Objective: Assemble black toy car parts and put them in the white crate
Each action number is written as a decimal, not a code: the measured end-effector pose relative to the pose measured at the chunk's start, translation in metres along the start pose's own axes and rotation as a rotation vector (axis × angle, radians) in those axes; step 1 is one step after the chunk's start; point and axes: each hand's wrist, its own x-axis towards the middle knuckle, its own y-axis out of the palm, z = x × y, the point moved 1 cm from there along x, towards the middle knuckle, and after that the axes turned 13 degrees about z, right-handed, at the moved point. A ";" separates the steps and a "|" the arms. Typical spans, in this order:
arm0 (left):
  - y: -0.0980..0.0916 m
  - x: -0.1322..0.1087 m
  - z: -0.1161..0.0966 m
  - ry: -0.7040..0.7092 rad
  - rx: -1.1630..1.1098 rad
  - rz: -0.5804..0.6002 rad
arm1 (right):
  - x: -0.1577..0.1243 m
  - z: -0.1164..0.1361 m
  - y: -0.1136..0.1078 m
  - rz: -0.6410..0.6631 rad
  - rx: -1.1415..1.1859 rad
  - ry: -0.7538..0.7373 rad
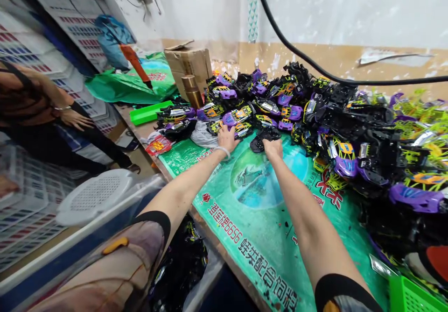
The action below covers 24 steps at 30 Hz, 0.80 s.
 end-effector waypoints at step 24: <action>-0.083 -0.106 -0.006 -0.186 -0.342 0.249 | -0.196 -0.054 -0.088 0.031 -0.273 -0.052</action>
